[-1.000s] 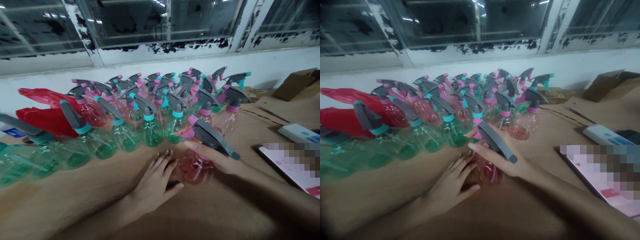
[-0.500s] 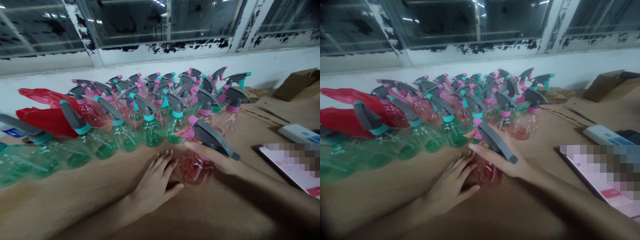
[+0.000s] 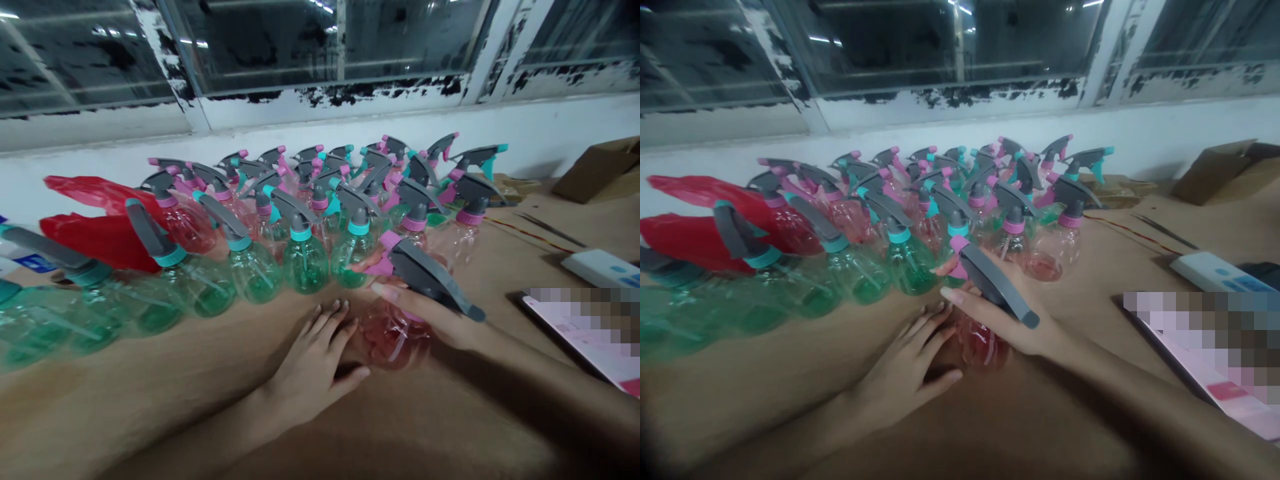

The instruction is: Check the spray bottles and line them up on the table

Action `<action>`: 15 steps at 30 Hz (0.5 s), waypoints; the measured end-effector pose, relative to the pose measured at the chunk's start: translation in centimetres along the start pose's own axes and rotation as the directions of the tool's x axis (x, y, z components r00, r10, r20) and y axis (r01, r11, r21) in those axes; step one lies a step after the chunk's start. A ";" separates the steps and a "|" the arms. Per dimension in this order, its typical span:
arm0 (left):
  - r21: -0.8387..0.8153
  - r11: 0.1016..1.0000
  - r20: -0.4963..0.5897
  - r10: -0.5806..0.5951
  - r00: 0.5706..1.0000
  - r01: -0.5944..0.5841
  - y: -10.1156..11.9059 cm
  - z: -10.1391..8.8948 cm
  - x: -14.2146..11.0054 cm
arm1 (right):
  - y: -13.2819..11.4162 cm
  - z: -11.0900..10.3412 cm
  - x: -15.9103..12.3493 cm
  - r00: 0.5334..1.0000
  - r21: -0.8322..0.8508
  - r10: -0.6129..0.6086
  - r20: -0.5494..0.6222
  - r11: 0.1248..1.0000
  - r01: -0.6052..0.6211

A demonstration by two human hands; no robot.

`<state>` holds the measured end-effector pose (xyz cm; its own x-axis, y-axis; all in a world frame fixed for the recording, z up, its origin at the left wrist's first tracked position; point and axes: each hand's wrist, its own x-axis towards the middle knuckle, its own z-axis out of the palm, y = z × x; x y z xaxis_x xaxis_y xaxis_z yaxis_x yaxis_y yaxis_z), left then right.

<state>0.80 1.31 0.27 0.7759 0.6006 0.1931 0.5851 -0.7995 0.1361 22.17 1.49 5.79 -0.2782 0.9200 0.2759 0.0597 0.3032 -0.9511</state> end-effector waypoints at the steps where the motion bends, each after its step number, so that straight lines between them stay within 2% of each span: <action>1: 0.000 1.000 -0.001 0.000 1.000 0.000 0.0 0.0 0.0 | 0.0 0.0 0.0 1.000 -0.004 0.007 0.007 1.000 -0.007; 15: -0.003 1.000 -0.001 -0.004 1.000 0.004 -0.1 0.0 0.0 | -0.3 0.0 0.1 1.000 -0.049 -0.019 -0.013 0.999 0.018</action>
<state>0.78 1.39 0.31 0.7735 0.6036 0.1932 0.5872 -0.7973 0.1398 22.10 1.46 6.05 -0.2669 0.9173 0.2954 0.1017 0.3316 -0.9379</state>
